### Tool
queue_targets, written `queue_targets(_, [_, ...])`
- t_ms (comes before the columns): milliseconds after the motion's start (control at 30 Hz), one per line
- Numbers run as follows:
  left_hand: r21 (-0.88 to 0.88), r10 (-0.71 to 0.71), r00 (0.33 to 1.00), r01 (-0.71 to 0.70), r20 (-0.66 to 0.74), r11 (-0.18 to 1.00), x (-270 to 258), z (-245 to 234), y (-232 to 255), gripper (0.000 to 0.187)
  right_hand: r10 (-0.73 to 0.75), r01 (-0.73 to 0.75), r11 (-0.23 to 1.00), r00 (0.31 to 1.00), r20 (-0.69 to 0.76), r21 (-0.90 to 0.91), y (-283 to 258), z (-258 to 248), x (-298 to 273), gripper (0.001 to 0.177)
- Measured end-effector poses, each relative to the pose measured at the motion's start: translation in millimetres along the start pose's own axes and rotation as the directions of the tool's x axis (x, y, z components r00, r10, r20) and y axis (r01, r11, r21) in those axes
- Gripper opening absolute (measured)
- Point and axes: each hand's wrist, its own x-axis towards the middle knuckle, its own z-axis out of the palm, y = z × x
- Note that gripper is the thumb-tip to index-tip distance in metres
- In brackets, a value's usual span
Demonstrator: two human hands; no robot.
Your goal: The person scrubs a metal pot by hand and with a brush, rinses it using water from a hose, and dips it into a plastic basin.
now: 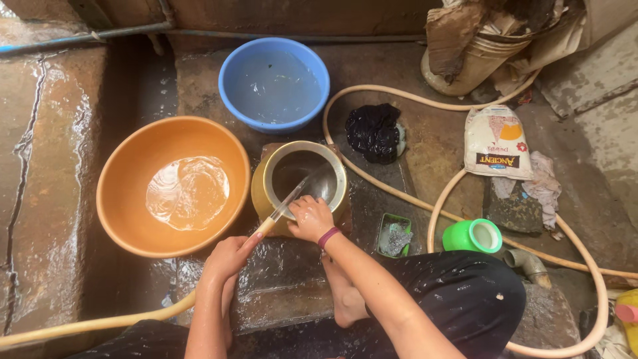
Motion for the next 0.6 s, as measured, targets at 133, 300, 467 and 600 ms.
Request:
queue_targets(133, [-0.025, -0.003, 1.0, 0.003, 0.01, 1.0, -2.7, -1.2, -1.1, 0.074, 0.047, -0.048, 0.999, 0.997, 0.057, 0.017, 0.6, -4.5, 5.7, 0.04])
queue_targets(300, [-0.086, -0.013, 1.0, 0.012, -0.005, 0.996, -6.6, -4.7, 0.0, 0.071, 0.016, -0.017, 1.0, 0.999, -0.05, -0.023, 2.7, -8.9, 9.5, 0.042])
queue_targets(467, [-0.097, -0.032, 0.999, 0.029, -0.02, 0.995, -9.3, -7.3, 2.5, 0.071, 0.036, -0.035, 0.999, 0.999, 0.01, -0.016, 2.6, -3.0, 8.6, 0.047])
queue_targets(600, [-0.106, -0.028, 1.0, 0.028, 0.002, 0.994, -8.8, -5.6, -0.3, 0.071, 0.064, -0.064, 0.998, 0.997, 0.048, -0.011, 2.5, -4.9, 9.5, 0.052])
